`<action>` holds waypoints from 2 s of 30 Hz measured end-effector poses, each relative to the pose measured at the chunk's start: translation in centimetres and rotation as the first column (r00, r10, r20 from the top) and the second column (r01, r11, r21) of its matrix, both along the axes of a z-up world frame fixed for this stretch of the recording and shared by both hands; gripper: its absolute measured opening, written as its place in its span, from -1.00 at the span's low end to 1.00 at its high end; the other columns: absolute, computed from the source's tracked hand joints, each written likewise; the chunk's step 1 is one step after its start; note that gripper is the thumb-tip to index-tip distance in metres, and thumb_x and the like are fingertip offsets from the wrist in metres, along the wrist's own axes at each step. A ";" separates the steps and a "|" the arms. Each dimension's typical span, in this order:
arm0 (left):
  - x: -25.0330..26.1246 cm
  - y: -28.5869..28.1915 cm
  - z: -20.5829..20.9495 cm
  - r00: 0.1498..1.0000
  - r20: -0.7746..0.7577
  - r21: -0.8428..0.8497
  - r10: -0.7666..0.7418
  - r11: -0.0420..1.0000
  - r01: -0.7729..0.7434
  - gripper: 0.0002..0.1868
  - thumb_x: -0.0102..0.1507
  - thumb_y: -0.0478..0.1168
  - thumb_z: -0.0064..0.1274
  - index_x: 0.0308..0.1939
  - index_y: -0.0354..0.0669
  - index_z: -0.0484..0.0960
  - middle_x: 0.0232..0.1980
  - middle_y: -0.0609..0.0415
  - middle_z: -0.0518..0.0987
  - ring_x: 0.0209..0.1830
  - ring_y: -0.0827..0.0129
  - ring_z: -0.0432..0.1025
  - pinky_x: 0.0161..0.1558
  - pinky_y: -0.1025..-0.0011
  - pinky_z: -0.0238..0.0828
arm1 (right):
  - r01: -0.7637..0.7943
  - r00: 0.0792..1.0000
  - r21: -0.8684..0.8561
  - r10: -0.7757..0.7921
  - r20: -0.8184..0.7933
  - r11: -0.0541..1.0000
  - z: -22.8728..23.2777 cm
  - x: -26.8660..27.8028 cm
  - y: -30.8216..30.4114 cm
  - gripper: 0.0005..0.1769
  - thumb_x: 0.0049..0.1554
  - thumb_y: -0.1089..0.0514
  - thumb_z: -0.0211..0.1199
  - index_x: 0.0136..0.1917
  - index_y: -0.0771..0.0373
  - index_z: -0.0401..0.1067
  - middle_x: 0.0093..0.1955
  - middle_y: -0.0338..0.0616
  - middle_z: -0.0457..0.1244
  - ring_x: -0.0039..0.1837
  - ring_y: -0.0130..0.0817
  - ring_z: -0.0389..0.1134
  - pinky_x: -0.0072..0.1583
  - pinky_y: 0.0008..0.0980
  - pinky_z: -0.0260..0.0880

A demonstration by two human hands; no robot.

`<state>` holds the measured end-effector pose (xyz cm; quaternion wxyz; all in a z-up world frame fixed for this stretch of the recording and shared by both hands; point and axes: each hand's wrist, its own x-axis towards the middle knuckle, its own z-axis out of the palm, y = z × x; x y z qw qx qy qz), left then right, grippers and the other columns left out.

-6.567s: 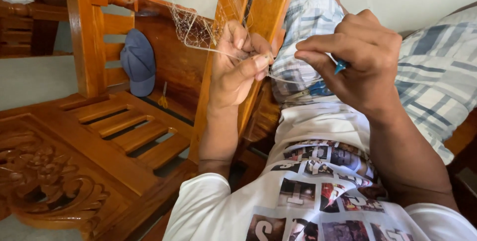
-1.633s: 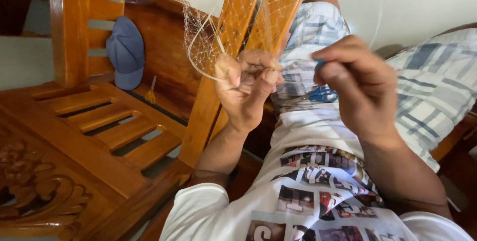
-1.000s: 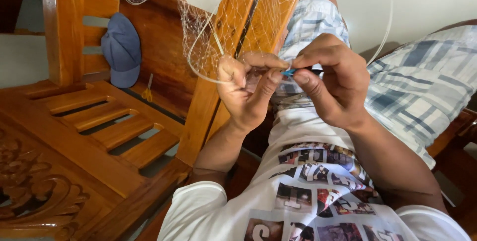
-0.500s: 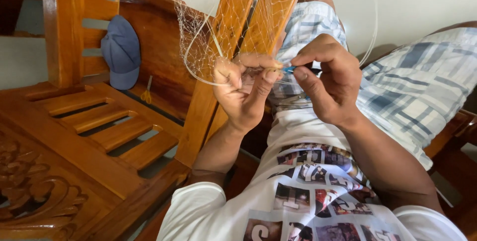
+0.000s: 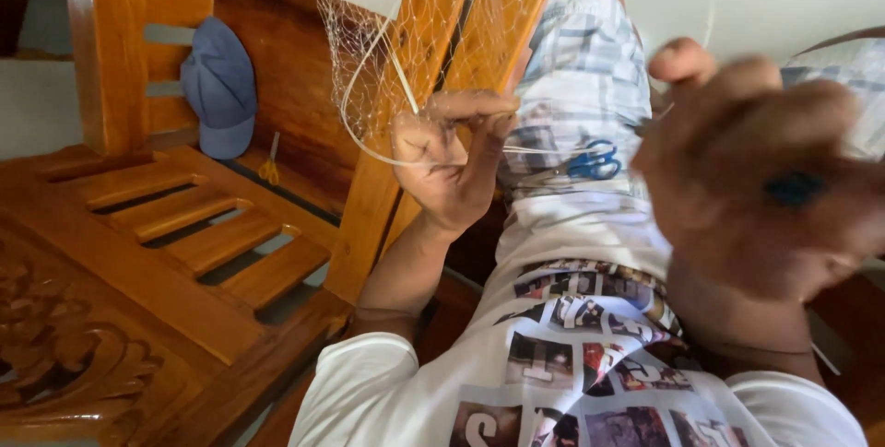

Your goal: The person uses a net needle to tie knots and repair or weave a fishing net.

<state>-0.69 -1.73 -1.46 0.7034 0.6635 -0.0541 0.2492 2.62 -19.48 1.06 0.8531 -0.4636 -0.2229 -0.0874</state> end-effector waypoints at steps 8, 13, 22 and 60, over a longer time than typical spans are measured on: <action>-0.4 -0.1 0.1 0.992 -0.049 -0.059 -0.120 0.991 0.117 -0.56 0.23 -0.44 0.04 -0.28 -0.04 0.01 -0.09 -0.10 0.54 -0.19 0.37 0.46 -0.14 0.57 0.38 | 0.367 0.910 -0.713 -0.073 0.407 0.598 0.1 0.9 -1.1 -0.74 0.18 0.31 0.45 0.01 0.57 0.47 0.03 0.19 0.15 -0.23 -0.29 0.05 -0.21 -0.31 0.11; -0.6 -0.3 0.7 0.976 -0.156 -0.070 -0.154 0.987 0.144 -0.55 0.22 -0.37 0.07 -0.30 -0.03 0.01 -0.16 -0.05 0.54 -0.24 0.42 0.45 -0.22 0.61 0.36 | 0.433 0.851 -0.770 0.068 0.520 0.468 -2.1 0.3 -0.7 -0.96 0.12 0.39 0.38 -0.19 0.36 0.56 -0.26 -0.07 0.31 -0.36 -0.43 0.11 -0.37 -0.46 0.06; -0.8 0.3 0.7 0.915 -0.209 -0.211 -0.344 0.930 0.301 -0.57 0.22 -0.44 0.03 -0.29 -0.04 0.01 -0.14 -0.04 0.47 -0.25 0.43 0.42 -0.22 0.60 0.39 | 0.382 0.824 -0.668 0.092 0.559 0.639 -3.8 -0.8 0.4 -0.85 0.02 0.42 0.36 -0.09 0.42 0.51 -0.45 -0.24 0.15 -0.43 -0.45 0.09 -0.42 -0.49 0.06; -0.2 1.2 1.4 0.903 -0.210 -0.385 -0.376 0.880 0.276 -0.61 0.23 -0.47 -0.03 -0.25 -0.05 0.04 -0.10 0.00 0.42 -0.30 0.41 0.46 -0.32 0.64 0.38 | 0.206 0.931 -0.756 0.115 0.348 0.621 -1.1 2.9 0.1 -0.85 0.15 0.35 0.24 -0.25 0.40 0.37 -0.35 -0.05 0.18 -0.27 -0.22 0.03 -0.13 -0.25 0.08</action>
